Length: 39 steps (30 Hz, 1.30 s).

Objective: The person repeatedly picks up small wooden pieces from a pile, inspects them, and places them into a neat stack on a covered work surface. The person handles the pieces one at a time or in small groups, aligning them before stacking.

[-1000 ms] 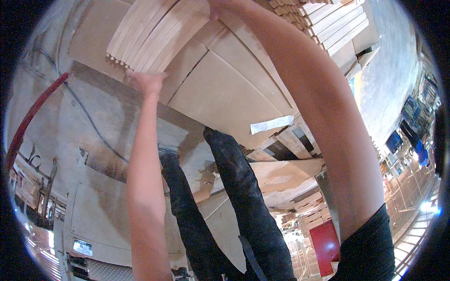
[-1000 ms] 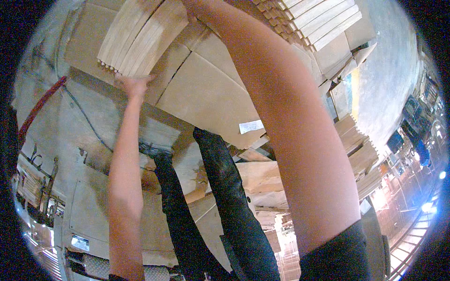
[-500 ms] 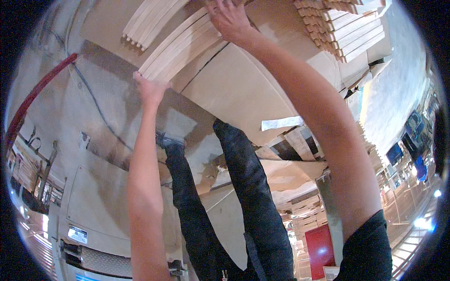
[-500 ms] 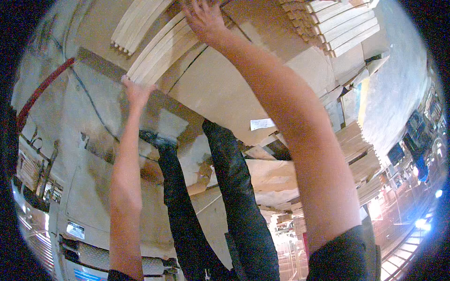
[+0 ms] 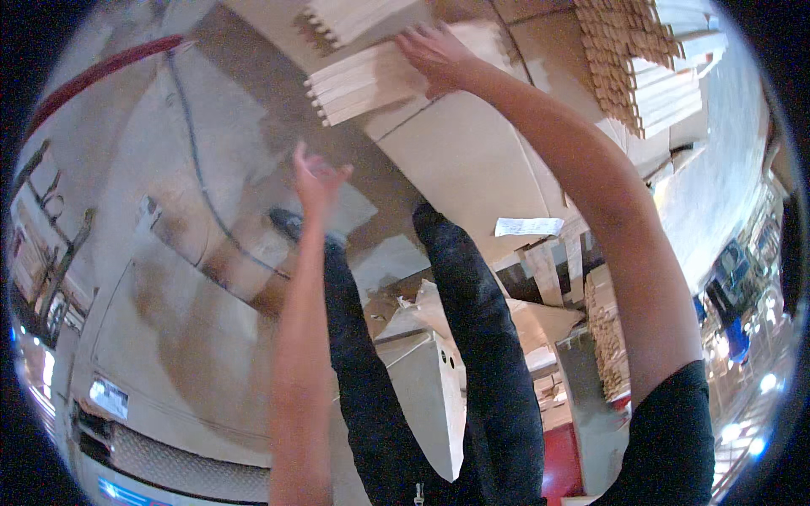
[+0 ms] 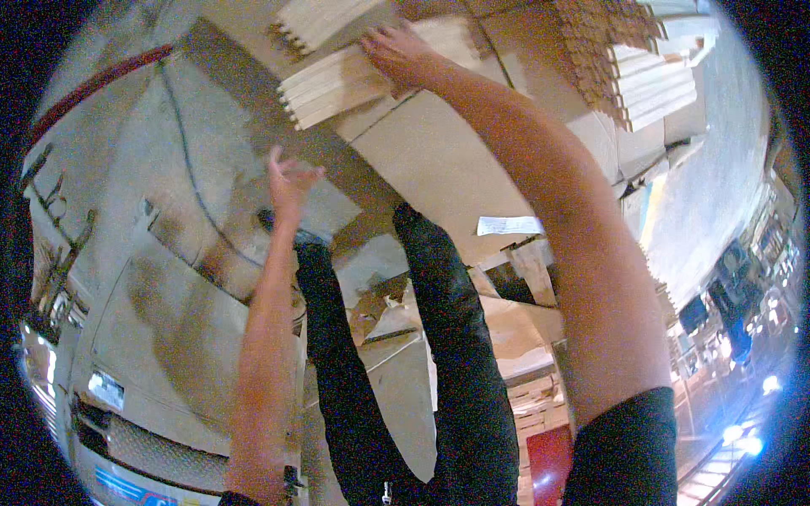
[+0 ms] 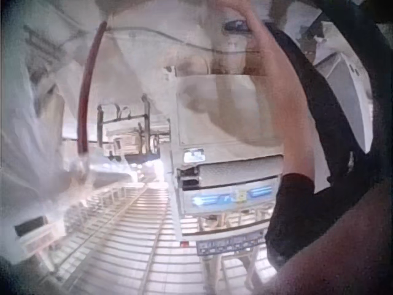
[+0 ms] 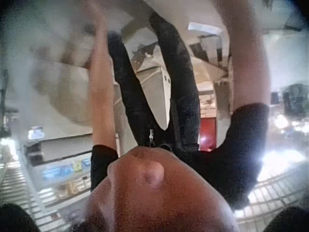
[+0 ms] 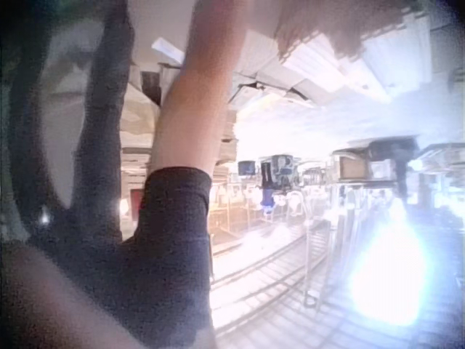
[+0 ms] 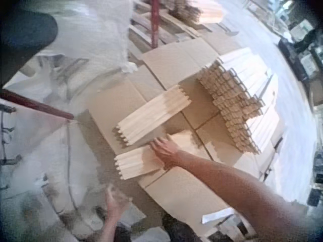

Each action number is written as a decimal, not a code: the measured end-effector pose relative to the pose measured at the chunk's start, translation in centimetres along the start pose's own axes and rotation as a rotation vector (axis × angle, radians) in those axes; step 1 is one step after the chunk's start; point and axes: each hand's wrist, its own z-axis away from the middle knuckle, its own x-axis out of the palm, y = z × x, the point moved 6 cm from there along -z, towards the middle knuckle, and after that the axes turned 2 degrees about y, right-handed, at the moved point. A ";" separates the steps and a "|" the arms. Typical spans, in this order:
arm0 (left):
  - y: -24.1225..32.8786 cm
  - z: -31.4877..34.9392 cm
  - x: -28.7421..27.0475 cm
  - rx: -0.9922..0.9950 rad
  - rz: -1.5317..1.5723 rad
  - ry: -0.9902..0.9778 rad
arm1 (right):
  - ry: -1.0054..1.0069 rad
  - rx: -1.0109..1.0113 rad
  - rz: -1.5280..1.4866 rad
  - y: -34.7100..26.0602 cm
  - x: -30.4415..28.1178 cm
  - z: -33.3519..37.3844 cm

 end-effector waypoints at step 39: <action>40.4 60.5 -66.8 1.139 0.441 0.372 | 0.463 -0.886 -0.777 -53.9 -80.6 20.2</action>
